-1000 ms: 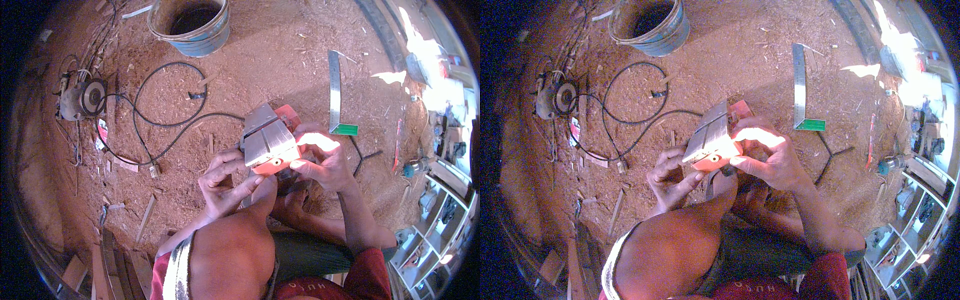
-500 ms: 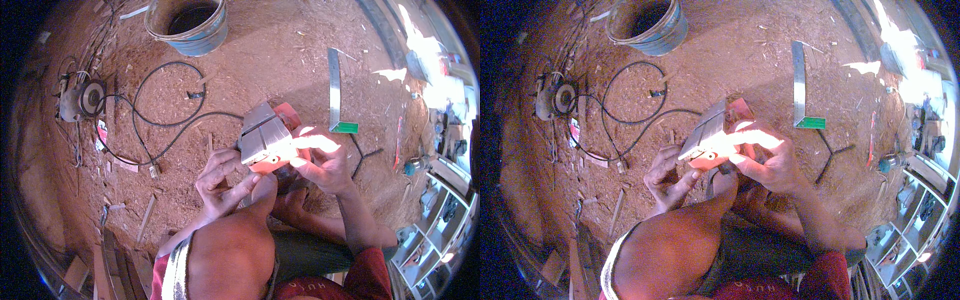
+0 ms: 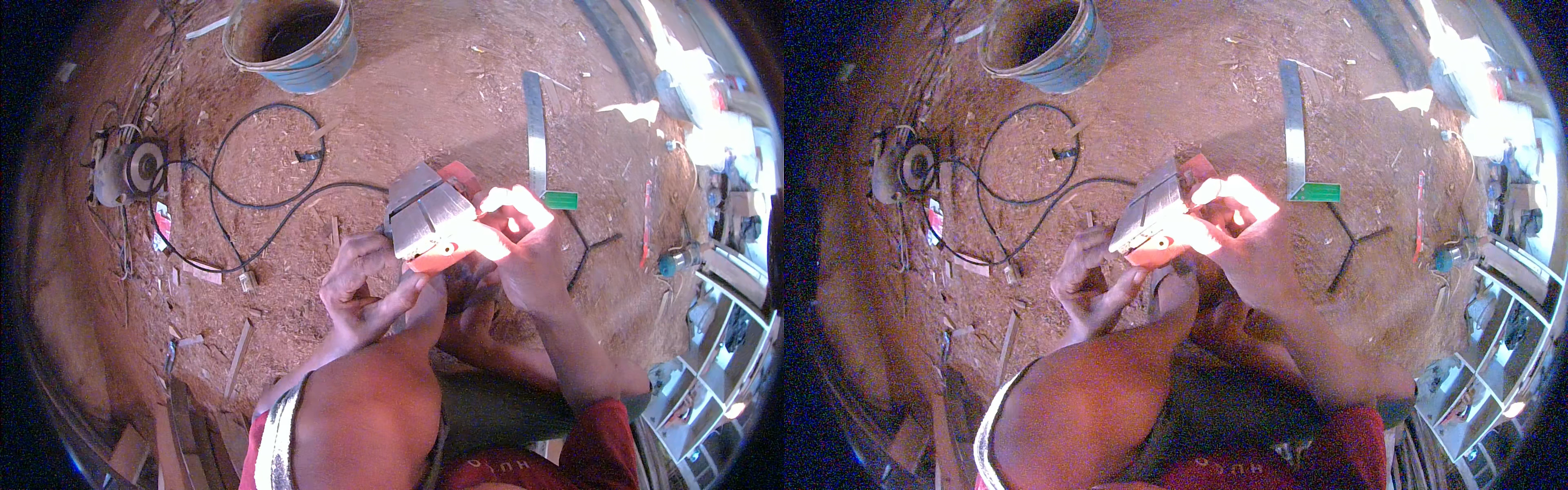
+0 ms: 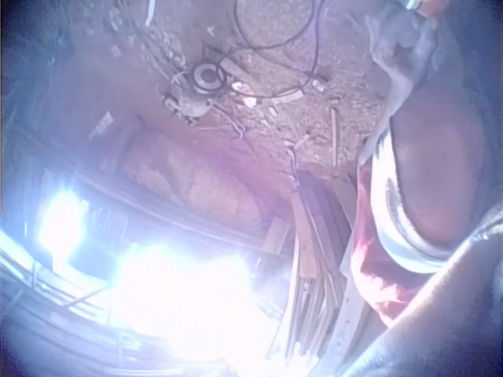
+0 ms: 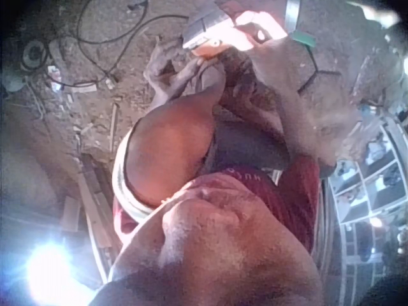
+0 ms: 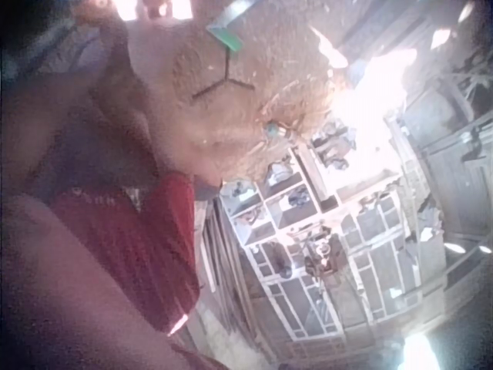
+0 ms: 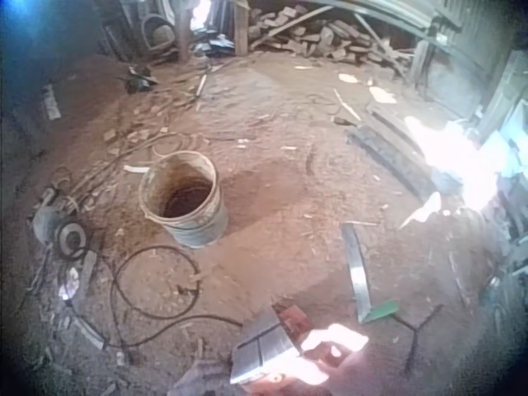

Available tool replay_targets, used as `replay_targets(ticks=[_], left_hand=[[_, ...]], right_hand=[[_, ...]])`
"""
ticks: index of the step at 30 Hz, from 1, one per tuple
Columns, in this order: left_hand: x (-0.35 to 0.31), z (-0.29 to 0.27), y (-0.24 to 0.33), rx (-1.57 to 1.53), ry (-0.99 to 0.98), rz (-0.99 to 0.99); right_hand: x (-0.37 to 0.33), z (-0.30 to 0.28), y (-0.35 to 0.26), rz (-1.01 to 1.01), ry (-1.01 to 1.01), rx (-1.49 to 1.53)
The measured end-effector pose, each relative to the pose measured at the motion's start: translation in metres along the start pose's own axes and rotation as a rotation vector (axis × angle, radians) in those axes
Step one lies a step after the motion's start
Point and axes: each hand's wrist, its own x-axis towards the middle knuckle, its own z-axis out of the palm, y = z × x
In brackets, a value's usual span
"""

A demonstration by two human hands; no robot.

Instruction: The person sits on the floor and assembles a handheld power tool, likely a jigsaw. They attach a metal blade to the tool's base, secure it with a knob, and then attach a metal guide rail to the side of the tool body.

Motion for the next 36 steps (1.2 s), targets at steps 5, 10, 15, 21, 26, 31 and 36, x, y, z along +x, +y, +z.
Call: replay_targets(ticks=[5, 10, 15, 21, 26, 31, 36], left_hand=[[0.002, 0.007, -0.002, -0.004, 0.045, 0.007], [0.0, 0.011, -0.004, -0.001, 0.111, 0.023], [0.003, 0.012, -0.002, 0.027, 0.084, 0.045], [-0.002, 0.015, 0.0, 0.004, 0.092, -0.072], [0.0, 0.014, -0.002, 0.014, 0.073, -0.04], [-0.003, 0.012, -0.007, 0.004, 0.064, -0.025], [-0.004, 0.011, -0.009, 0.001, 0.075, 0.025]], right_hand=[[0.002, 0.003, 0.014, -0.049, 0.029, 0.201], [0.002, 0.008, 0.017, -0.091, 0.041, 0.239], [0.001, 0.017, 0.018, -0.165, 0.143, 0.303], [-0.001, 0.023, 0.012, -0.195, 0.209, 0.194], [-0.004, 0.021, 0.015, -0.22, 0.222, 0.099], [-0.006, 0.022, 0.008, -0.224, 0.184, -0.001], [0.006, 0.002, -0.002, -0.237, -0.019, -0.062]])
